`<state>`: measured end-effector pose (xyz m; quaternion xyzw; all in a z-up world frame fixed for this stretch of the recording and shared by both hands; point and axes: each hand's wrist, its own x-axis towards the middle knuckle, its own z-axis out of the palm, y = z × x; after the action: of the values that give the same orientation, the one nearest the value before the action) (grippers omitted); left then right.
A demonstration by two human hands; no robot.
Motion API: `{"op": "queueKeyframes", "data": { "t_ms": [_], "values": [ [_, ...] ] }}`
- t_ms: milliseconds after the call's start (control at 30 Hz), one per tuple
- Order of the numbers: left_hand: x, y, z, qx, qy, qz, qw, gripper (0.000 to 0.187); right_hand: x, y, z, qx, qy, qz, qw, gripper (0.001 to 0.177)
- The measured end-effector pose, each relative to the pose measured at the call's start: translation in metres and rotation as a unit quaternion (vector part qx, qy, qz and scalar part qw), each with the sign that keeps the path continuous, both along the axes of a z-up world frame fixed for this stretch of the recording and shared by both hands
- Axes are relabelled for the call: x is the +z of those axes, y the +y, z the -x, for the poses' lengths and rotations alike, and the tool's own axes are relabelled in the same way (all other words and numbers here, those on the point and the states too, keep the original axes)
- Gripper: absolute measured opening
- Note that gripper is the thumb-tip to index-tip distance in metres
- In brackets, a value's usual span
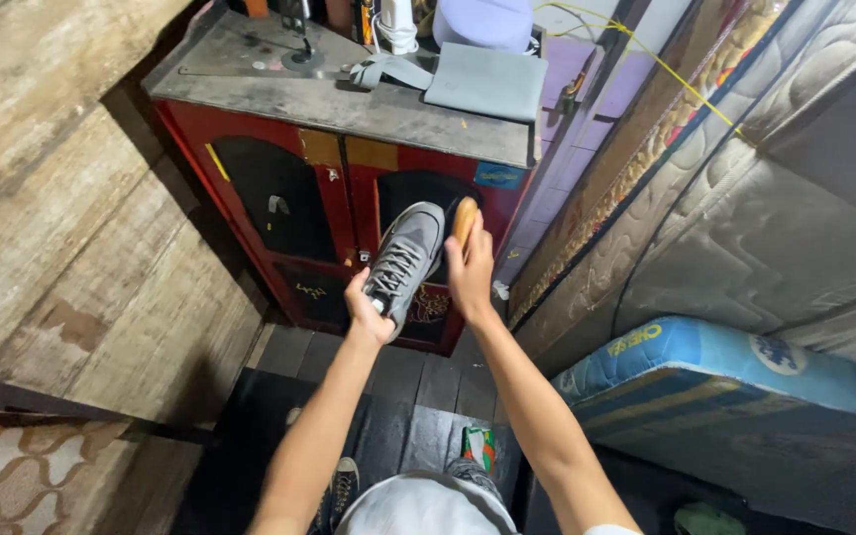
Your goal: Cleaning a sneaker with a small brush
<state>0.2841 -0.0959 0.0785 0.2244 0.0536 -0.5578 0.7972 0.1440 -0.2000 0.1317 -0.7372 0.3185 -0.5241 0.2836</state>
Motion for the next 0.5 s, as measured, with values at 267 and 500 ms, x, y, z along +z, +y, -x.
{"op": "queueKeyframes", "data": {
  "t_ms": [267,500],
  "values": [
    [-0.021,-0.01,-0.006,0.038,0.031,-0.01,0.999,0.046,0.008,0.041,0.033,0.188,0.094,0.078,0.974,0.067],
    [-0.011,-0.007,0.007,-0.058,0.002,-0.037,0.998,0.049,-0.013,-0.037,0.019,-0.034,0.062,-0.029,0.997,0.062]
  ]
}}
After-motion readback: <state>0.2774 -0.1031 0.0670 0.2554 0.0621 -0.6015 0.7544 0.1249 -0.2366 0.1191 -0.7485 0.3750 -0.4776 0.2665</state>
